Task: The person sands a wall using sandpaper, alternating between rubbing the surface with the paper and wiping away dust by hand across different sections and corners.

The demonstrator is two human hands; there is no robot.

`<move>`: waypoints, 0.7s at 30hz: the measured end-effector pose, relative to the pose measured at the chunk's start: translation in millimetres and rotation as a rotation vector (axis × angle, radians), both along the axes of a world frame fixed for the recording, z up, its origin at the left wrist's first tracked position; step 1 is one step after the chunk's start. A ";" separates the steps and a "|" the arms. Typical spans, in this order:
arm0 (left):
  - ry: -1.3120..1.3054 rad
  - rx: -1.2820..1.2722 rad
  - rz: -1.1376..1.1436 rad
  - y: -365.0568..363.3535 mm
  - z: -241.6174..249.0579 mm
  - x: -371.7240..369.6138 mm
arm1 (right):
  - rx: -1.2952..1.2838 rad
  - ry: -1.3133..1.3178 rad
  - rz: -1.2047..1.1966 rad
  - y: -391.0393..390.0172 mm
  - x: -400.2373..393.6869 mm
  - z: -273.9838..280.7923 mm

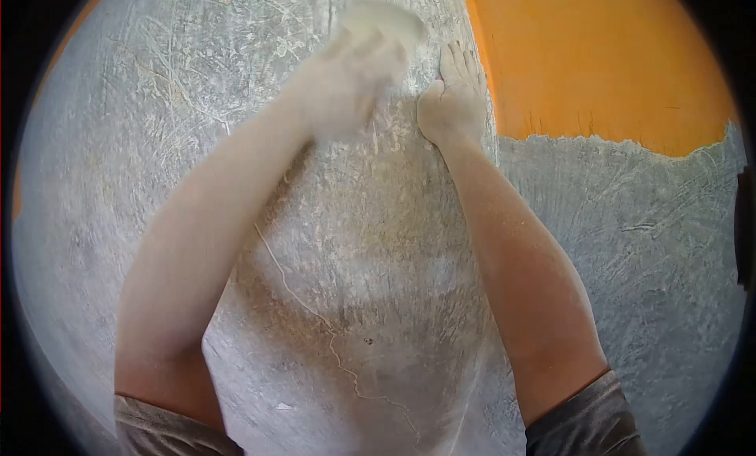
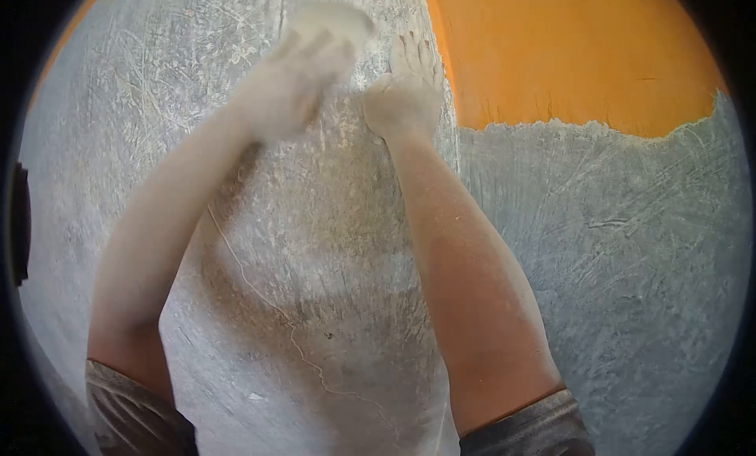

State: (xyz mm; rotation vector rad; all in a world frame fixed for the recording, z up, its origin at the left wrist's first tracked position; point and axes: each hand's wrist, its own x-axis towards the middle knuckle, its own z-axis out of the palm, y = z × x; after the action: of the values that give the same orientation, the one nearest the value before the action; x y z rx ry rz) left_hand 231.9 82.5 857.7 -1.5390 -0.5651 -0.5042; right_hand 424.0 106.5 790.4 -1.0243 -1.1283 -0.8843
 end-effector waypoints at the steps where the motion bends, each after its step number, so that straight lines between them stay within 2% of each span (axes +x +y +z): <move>1: 0.117 0.061 -0.225 32.9 -6.7 -7.4 | 0.001 -0.002 -0.002 -0.6 0.6 0.7; 2: 0.237 0.116 -0.451 52.2 -10.2 -10.7 | 0.003 0.001 0.012 -0.4 1.3 -1.0; 4: -0.281 -0.337 -0.320 -5.9 19.8 -16.2 | 0.004 -0.007 0.034 0.2 2.6 -2.5; 6: -0.514 -0.443 -0.177 -22.2 32.6 -13.6 | -0.009 -0.004 0.047 -0.8 3.0 -7.6; 8: -0.468 -0.192 -0.048 -8.4 31.8 -5.8 | -0.013 -0.003 0.051 -2.1 5.1 -7.7; 11: 0.081 0.012 -0.198 31.4 -15.9 -5.9 | -0.009 -0.019 0.054 -1.0 5.9 -2.4; 12: 0.151 0.090 -0.139 31.4 -0.2 -8.1 | -0.009 -0.013 0.059 -1.1 6.3 -3.7; 14: -0.197 -0.046 -0.141 27.5 36.8 -3.0 | -0.016 -0.019 0.048 -0.3 6.0 -5.4; 16: -0.458 -0.081 -0.063 1.5 42.5 5.2 | -0.018 -0.019 0.022 0.5 6.7 -6.3; 19: -0.060 -0.075 0.271 -24.6 15.4 22.5 | -0.023 -0.028 0.044 -0.7 7.0 -5.0; 20: 0.228 0.043 0.257 -5.4 1.5 15.9 | -0.037 -0.033 0.030 -1.5 6.7 -3.5; 21: 0.195 -0.004 0.179 -3.4 4.6 8.2 | -0.050 -0.031 0.015 -2.6 6.7 -3.1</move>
State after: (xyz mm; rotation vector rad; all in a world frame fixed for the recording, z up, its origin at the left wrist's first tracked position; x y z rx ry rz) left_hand 240.1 79.0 862.3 -1.5050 -0.5461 -0.2136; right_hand 430.7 103.9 787.4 -1.0449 -1.1882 -0.8659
